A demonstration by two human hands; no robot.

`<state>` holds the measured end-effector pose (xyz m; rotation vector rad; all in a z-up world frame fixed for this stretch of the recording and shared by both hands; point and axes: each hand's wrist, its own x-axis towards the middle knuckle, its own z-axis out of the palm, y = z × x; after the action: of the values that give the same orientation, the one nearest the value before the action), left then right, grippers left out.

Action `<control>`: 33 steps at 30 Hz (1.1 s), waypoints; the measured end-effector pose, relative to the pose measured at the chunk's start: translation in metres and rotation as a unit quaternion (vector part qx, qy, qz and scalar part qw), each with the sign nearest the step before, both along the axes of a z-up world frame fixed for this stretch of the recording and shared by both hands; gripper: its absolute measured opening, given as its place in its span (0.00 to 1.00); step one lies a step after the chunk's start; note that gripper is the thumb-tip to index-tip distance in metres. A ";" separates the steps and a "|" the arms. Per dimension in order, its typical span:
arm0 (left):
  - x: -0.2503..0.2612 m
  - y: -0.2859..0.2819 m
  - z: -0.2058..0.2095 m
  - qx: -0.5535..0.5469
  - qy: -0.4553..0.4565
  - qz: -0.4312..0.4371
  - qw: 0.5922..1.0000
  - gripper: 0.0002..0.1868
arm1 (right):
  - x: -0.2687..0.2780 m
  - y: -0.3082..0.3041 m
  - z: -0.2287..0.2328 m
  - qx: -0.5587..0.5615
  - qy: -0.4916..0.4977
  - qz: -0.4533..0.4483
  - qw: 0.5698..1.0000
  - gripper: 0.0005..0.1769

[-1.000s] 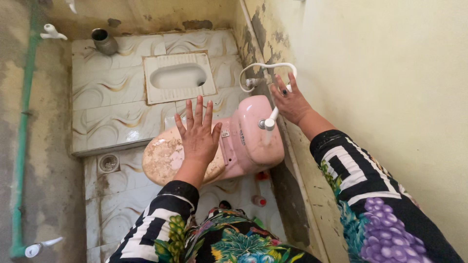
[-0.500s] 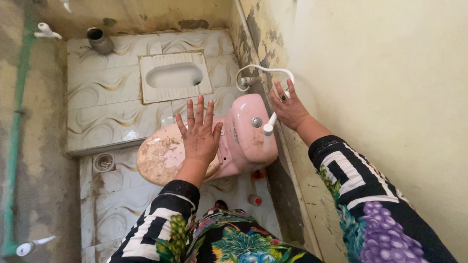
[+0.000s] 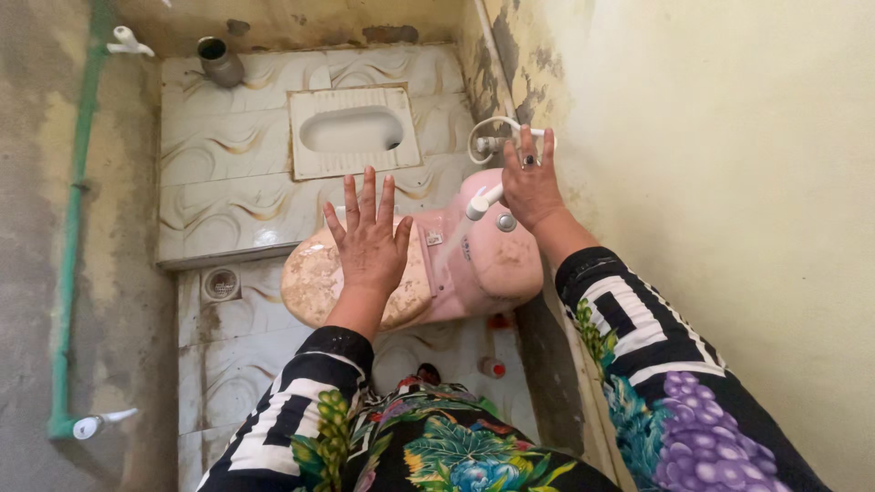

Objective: The person scrubs the inside of a pink portable toilet with a brush while rinsing with a handheld bidet sprayer. They then rinse the toilet seat and lid with the sprayer and close the lid.

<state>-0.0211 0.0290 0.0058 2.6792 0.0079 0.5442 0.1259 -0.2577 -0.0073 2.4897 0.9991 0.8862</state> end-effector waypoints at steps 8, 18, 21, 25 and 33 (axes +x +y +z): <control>-0.003 0.031 -0.004 0.015 0.006 0.018 1.000 0.37 | 0.008 0.029 -0.006 0.010 0.007 -0.016 1.000 0.14; 0.006 0.070 -0.007 0.026 -0.002 0.027 0.999 0.36 | -0.006 0.109 0.003 -0.008 0.033 -0.072 0.997 0.16; 0.009 0.084 -0.009 0.028 -0.013 0.029 0.999 0.37 | -0.007 0.127 0.002 0.010 0.082 -0.070 0.994 0.16; 0.008 0.104 -0.013 0.033 -0.016 0.036 0.999 0.36 | -0.013 0.145 -0.006 0.042 0.032 -0.007 0.999 0.16; 0.005 0.146 -0.020 0.061 0.009 0.068 0.996 0.37 | -0.037 0.205 -0.023 0.067 0.039 0.030 0.997 0.12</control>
<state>-0.0156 0.1750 -0.0140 2.8171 0.1695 0.5801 0.0893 -0.0531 -0.0306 2.6366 1.0790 0.9083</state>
